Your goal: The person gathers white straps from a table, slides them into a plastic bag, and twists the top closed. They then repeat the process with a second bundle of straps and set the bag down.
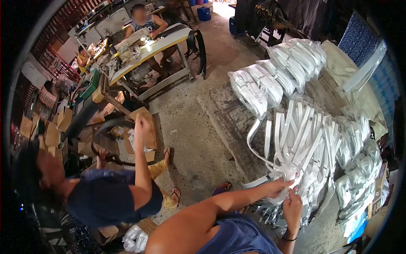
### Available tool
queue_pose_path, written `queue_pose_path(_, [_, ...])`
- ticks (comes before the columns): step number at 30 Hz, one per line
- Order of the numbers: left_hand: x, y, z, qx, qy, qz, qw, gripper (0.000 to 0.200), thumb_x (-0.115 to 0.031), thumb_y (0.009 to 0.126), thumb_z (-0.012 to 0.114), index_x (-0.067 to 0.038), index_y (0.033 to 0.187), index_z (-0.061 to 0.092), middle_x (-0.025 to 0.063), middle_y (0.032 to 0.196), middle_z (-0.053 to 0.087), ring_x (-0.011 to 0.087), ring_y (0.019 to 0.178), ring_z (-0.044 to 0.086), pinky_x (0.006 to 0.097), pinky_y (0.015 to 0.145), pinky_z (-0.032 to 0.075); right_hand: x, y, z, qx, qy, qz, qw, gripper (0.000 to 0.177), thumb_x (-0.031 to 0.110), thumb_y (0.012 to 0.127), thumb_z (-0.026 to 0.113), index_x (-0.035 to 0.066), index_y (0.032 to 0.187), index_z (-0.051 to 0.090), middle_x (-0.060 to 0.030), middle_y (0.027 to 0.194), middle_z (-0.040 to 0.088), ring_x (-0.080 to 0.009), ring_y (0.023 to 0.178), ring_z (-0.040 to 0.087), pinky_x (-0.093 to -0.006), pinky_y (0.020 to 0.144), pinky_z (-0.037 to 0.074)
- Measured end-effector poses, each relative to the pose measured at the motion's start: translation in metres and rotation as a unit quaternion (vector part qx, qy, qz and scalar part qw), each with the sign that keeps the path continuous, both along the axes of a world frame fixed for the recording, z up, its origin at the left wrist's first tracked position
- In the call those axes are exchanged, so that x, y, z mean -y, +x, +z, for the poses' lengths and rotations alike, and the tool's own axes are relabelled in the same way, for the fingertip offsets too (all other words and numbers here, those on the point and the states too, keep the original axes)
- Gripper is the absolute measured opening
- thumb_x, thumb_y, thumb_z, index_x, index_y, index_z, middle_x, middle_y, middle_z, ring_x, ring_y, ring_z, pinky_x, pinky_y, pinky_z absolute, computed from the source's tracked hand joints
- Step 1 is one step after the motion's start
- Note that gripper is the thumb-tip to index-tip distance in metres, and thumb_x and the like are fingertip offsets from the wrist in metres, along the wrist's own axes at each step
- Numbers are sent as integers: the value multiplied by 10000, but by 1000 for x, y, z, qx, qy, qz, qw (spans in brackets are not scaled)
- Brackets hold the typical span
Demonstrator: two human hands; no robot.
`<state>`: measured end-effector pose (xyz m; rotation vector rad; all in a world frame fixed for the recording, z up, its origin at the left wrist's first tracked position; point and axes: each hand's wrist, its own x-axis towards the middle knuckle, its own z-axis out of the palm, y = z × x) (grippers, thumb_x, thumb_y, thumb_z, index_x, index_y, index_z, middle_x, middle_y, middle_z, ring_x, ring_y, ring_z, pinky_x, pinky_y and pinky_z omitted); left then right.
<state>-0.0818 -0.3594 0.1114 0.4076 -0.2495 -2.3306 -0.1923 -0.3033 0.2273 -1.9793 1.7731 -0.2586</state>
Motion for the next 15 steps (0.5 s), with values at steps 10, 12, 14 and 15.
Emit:
queue_pose_path(10, [7, 2, -5, -82, -21, -70, 994, 546, -197, 915, 580, -183, 1402, 334, 80, 1136, 554, 175, 1018, 555, 305, 872, 477, -11, 0, 6, 30, -11, -24, 999, 405, 28, 770, 535, -58, 1165, 544, -309, 1010, 570, -454, 924, 551, -483, 802, 442])
queue_pose_path(12, [6, 4, -1, -101, -39, -61, 992, 542, -181, 911, 581, -174, 1396, 339, 81, 1129, 554, 176, 1023, 553, 301, 875, 475, -12, 1, 7, 26, -21, -19, 999, 411, 31, 769, 544, -67, 1168, 540, -304, 997, 572, -451, 914, 554, -479, 792, 444])
queue_pose_path(14, [5, 7, 5, -120, -58, -50, 990, 539, -164, 906, 582, -165, 1390, 345, 83, 1122, 553, 177, 1028, 550, 297, 878, 473, -14, 8, 15, 40, -33, -25, 998, 415, 28, 770, 542, -77, 1172, 536, -293, 955, 575, -450, 885, 555, -477, 774, 442])
queue_pose_path(15, [6, 9, 9, -122, -67, -47, 989, 539, -159, 899, 590, -159, 1382, 350, 87, 1118, 555, 178, 1024, 553, 302, 869, 479, -15, 7, 15, 39, -35, -22, 998, 415, 28, 770, 542, -77, 1172, 536, -293, 955, 575, -450, 885, 555, -477, 774, 442])
